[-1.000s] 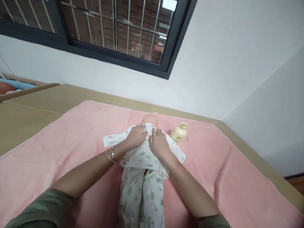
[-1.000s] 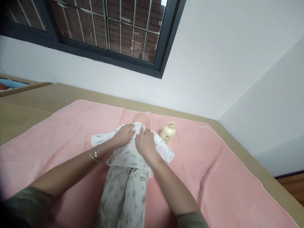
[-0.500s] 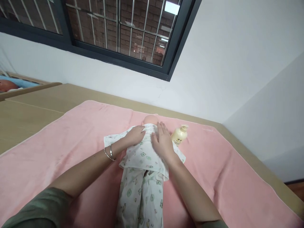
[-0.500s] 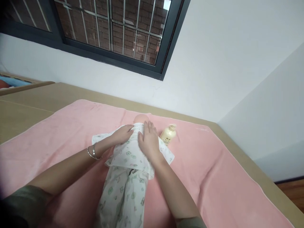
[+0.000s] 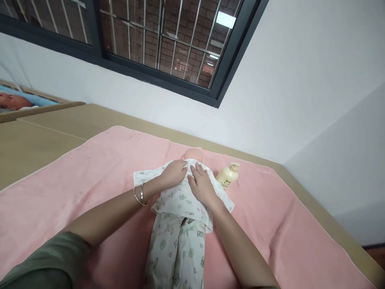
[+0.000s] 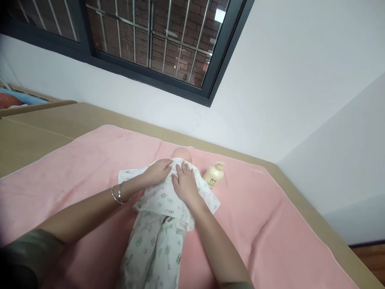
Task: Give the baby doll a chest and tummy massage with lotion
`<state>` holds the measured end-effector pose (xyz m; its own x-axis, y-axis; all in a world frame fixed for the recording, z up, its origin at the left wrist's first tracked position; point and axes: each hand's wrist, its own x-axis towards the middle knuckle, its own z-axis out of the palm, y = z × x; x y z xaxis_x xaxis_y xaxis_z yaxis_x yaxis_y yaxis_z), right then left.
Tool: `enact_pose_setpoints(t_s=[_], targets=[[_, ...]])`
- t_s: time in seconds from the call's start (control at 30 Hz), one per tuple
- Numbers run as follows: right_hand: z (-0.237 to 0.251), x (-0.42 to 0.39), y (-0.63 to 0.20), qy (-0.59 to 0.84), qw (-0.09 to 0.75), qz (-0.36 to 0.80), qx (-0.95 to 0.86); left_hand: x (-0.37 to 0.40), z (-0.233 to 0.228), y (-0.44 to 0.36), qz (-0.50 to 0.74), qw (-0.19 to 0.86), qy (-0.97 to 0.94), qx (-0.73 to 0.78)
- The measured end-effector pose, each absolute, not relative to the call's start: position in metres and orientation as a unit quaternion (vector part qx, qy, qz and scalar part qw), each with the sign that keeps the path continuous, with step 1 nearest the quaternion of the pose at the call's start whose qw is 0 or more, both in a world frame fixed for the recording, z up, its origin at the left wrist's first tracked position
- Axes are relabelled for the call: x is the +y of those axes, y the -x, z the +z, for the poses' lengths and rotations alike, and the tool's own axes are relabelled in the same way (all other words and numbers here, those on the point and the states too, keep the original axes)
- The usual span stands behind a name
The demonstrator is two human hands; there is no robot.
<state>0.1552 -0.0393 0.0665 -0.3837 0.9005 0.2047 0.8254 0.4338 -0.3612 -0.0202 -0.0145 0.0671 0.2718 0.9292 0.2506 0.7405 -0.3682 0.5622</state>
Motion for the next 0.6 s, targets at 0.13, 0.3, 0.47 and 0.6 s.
enact_pose_setpoints(t_s=[0.13, 0.3, 0.47, 0.6], targets=[[0.068, -0.042, -0.154, 0.529, 0.233, 0.086, -0.812, -0.03, 0.079, 0.015, 0.295, 0.158, -0.768, 0.545], [0.077, -0.045, -0.152, 0.524, 0.17, 0.055, -0.833, -0.054, 0.104, 0.015, 0.269, 0.156, -0.763, 0.566], [0.118, -0.074, -0.161, 0.559, 0.113, 0.034, -0.821, -0.081, 0.125, 0.022, 0.089, 0.185, -0.835, 0.511], [0.135, -0.123, -0.157, 0.558, 0.0, 0.043, -0.829, -0.098, 0.116, 0.022, -0.031, 0.232, -0.863, 0.447]])
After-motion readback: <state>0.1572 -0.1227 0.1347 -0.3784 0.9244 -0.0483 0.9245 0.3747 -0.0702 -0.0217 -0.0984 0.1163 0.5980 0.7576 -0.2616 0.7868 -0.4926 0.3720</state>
